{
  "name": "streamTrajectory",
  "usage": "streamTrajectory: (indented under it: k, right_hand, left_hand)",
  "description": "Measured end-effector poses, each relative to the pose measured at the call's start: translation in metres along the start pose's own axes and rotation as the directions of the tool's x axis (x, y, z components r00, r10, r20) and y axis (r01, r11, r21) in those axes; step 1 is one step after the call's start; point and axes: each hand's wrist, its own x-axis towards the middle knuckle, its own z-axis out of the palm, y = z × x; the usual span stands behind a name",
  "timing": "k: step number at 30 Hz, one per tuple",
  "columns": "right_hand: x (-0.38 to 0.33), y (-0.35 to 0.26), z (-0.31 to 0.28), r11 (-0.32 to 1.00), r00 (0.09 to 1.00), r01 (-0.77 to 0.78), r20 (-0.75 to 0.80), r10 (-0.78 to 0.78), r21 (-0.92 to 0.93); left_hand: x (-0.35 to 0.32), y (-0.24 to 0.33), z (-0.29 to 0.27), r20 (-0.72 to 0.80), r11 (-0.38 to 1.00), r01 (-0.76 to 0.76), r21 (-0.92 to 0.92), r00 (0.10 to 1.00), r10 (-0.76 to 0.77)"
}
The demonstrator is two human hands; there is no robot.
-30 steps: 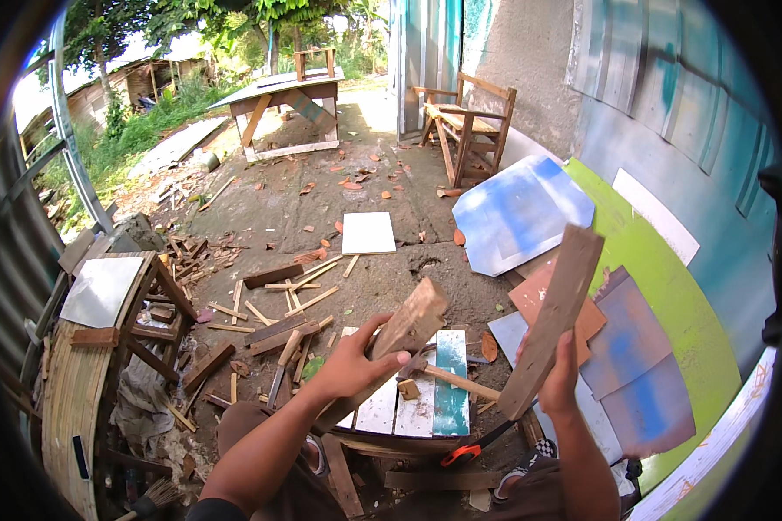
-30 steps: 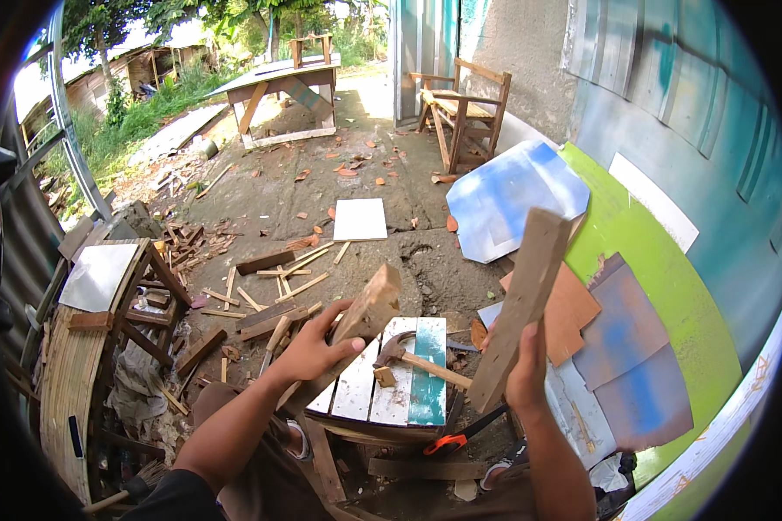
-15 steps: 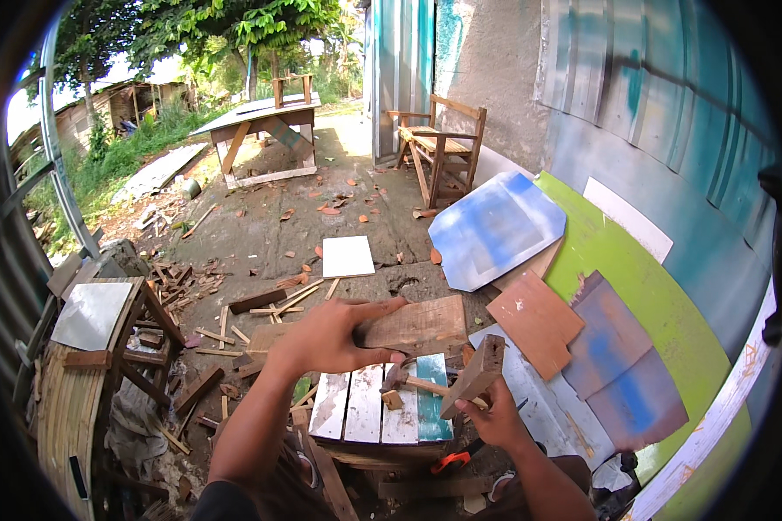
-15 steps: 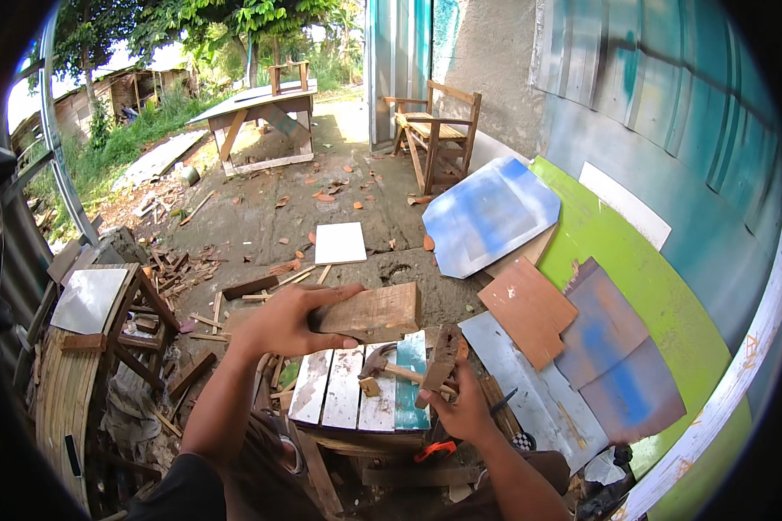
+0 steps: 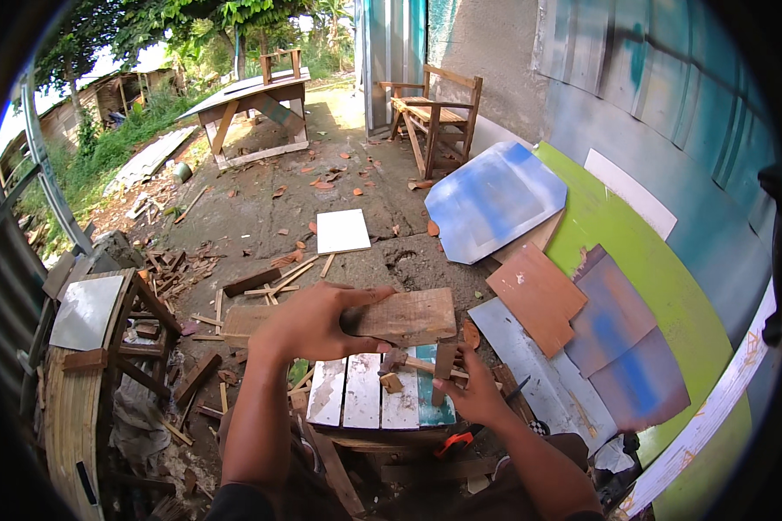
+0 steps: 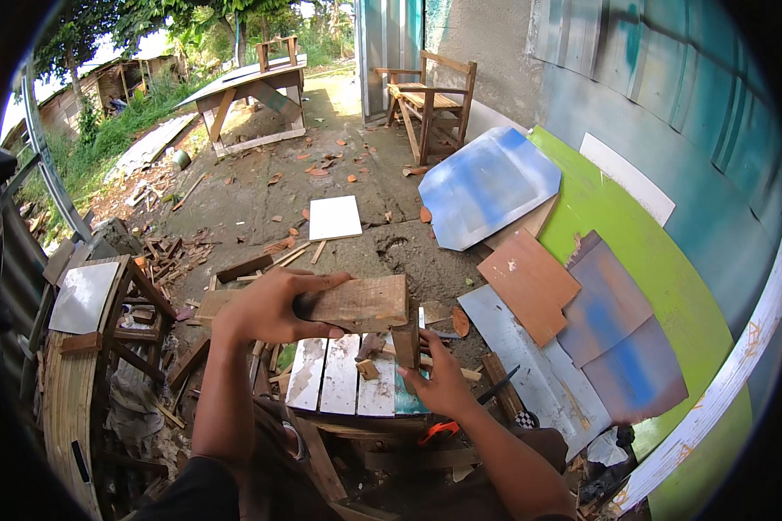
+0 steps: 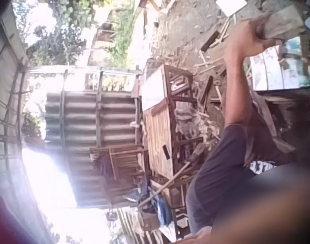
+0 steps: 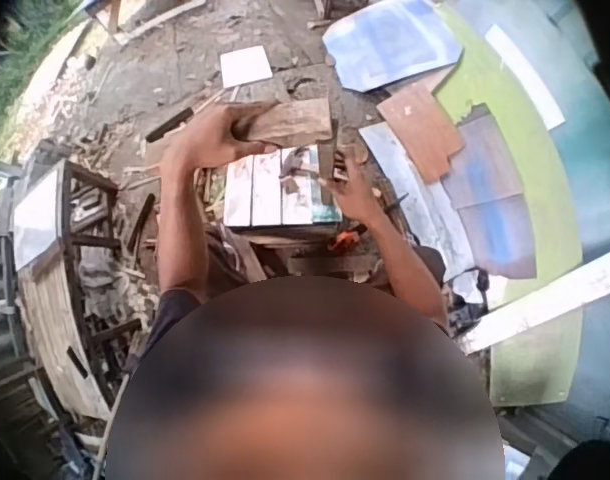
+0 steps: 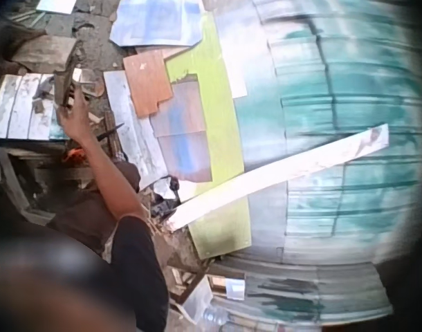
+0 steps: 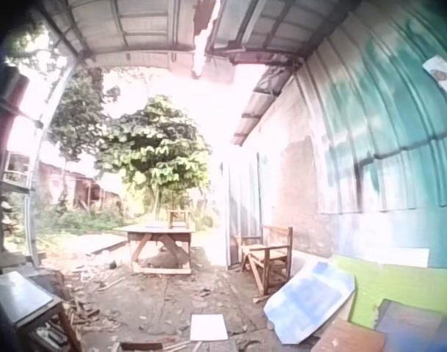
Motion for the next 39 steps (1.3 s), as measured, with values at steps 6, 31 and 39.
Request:
streamTrajectory:
  k: [6, 31, 39]
  right_hand:
    - [-0.002, 0.003, -0.002, 0.997, 0.998, 0.041, 0.043, -0.038, -0.062]
    - [0.007, -0.058, -0.046, 0.967, 0.968, 0.244, 0.038, -0.247, 0.071]
    - [0.009, -0.049, -0.037, 0.97, 0.978, 0.21, -0.019, -0.209, 0.125]
  left_hand:
    - [-0.001, -0.003, -0.002, 0.111, 0.999, 0.032, 0.013, 0.993, -0.033]
    - [0.003, 0.025, -0.006, 0.136, 0.992, 0.113, 0.048, 0.984, -0.118]
    - [0.01, 0.02, 0.006, 0.087, 0.991, -0.044, 0.127, 0.996, 0.033]
